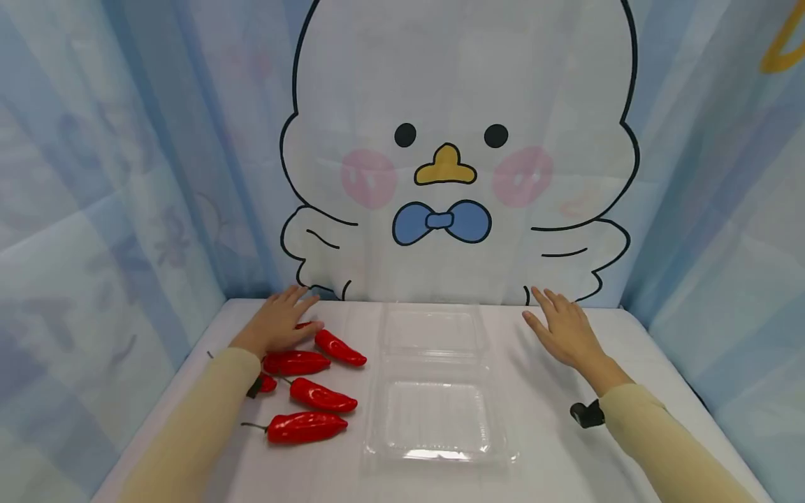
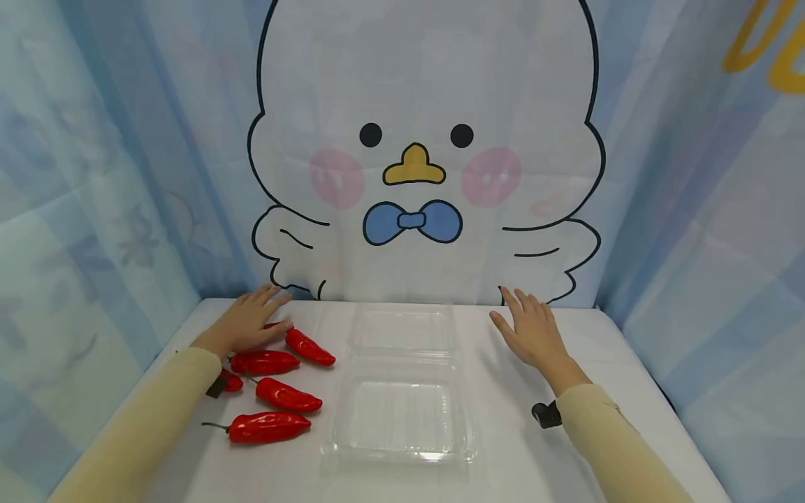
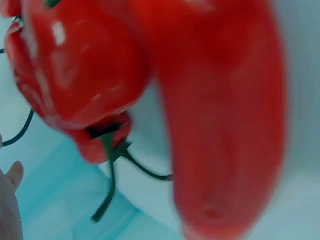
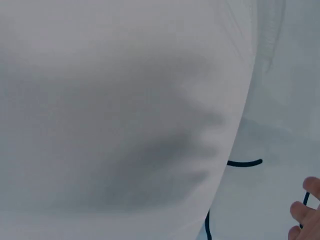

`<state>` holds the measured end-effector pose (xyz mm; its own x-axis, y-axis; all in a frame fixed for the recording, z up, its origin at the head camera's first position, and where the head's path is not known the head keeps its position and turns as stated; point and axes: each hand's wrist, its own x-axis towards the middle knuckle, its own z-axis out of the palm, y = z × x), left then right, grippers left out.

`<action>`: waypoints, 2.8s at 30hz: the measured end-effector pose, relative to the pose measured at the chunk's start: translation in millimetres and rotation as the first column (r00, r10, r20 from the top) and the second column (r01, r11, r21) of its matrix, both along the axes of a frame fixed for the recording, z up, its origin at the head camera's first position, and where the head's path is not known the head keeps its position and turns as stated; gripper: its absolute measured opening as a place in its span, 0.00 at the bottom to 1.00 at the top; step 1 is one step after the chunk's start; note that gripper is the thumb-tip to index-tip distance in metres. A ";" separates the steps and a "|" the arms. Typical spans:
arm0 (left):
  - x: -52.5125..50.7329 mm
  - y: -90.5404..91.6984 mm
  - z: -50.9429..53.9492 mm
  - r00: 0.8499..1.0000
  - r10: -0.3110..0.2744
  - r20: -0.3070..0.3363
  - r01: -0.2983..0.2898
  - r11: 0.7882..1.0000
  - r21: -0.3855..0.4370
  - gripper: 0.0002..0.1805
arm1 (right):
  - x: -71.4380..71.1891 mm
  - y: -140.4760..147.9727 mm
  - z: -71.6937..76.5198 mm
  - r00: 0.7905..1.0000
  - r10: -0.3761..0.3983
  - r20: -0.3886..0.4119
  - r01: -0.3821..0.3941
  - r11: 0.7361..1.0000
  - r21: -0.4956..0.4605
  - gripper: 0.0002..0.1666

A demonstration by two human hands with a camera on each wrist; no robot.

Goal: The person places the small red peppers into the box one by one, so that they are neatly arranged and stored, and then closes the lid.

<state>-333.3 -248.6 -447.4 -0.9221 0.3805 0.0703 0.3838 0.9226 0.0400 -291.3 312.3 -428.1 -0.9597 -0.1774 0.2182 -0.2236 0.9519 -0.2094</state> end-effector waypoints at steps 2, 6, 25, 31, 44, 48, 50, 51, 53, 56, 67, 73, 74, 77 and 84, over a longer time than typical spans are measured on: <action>3.4 -2.4 -5.5 1.000 -0.010 0.006 0.010 1.000 0.010 0.43 | 4.2 -0.7 -2.2 1.000 0.008 -0.004 -0.008 1.000 -0.007 0.43; 9.2 -1.7 -9.5 1.000 -0.029 0.006 0.029 0.999 0.037 0.43 | 14.2 -1.4 -7.0 1.000 0.017 0.007 -0.017 0.997 -0.076 0.42; 59.1 27.0 5.1 0.975 -0.209 0.072 0.202 0.976 0.084 0.42 | 66.1 -25.7 -21.3 0.929 0.105 0.354 0.049 0.914 -0.402 0.45; 80.5 33.3 11.4 0.974 -0.208 0.084 0.201 0.976 0.084 0.42 | 82.4 -38.8 -30.2 0.917 0.125 0.380 0.059 0.898 -0.437 0.44; 120.8 50.4 22.7 0.995 -0.091 0.047 0.093 0.994 -0.051 0.25 | 107.8 -65.4 -43.4 0.898 0.093 0.430 0.243 0.710 -0.661 0.39; 131.9 51.7 29.2 0.992 -0.075 0.103 0.077 0.997 -0.012 0.19 | 111.5 -71.0 -46.3 0.911 0.032 0.412 0.307 0.613 -0.728 0.36; 137.2 51.4 32.2 0.989 -0.065 0.135 0.065 0.998 0.002 0.18 | 112.4 -72.7 -48.2 0.907 0.052 0.418 0.332 0.524 -0.784 0.35; 139.9 51.1 33.2 0.987 -0.056 0.152 0.056 0.998 0.006 0.18 | 112.6 -73.4 -49.4 0.903 0.070 0.424 0.343 0.479 -0.808 0.35; 144.6 50.2 35.1 0.982 -0.039 0.186 0.037 0.999 0.018 0.19 | 113.3 -74.4 -51.9 0.890 0.116 0.442 0.364 0.403 -0.840 0.35; 151.0 48.1 36.6 0.974 -0.019 0.228 0.012 0.999 0.033 0.21 | 115.7 -75.4 -55.2 0.879 0.155 0.451 0.375 0.360 -0.854 0.36; 162.8 38.8 27.0 0.959 0.026 0.282 -0.047 0.997 0.066 0.18 | 118.6 -80.5 -55.5 0.875 0.099 0.474 0.401 0.402 -0.823 0.35; 166.9 36.9 23.3 0.962 0.040 0.272 -0.059 0.996 0.063 0.19 | 116.9 -77.3 -53.8 0.856 0.099 0.507 0.440 0.377 -0.815 0.31; 167.0 36.7 22.9 0.962 0.040 0.270 -0.057 0.997 0.058 0.19 | 117.2 -76.7 -53.6 0.854 0.109 0.510 0.443 0.364 -0.819 0.31; 168.2 36.0 20.8 0.961 0.041 0.273 -0.058 0.997 0.057 0.19 | 116.9 -74.8 -52.3 0.847 0.152 0.509 0.446 0.317 -0.837 0.30; 171.4 34.9 15.5 0.947 0.062 0.315 -0.090 0.993 0.075 0.21 | 113.7 -70.9 -49.7 0.814 0.193 0.547 0.502 0.239 -0.831 0.27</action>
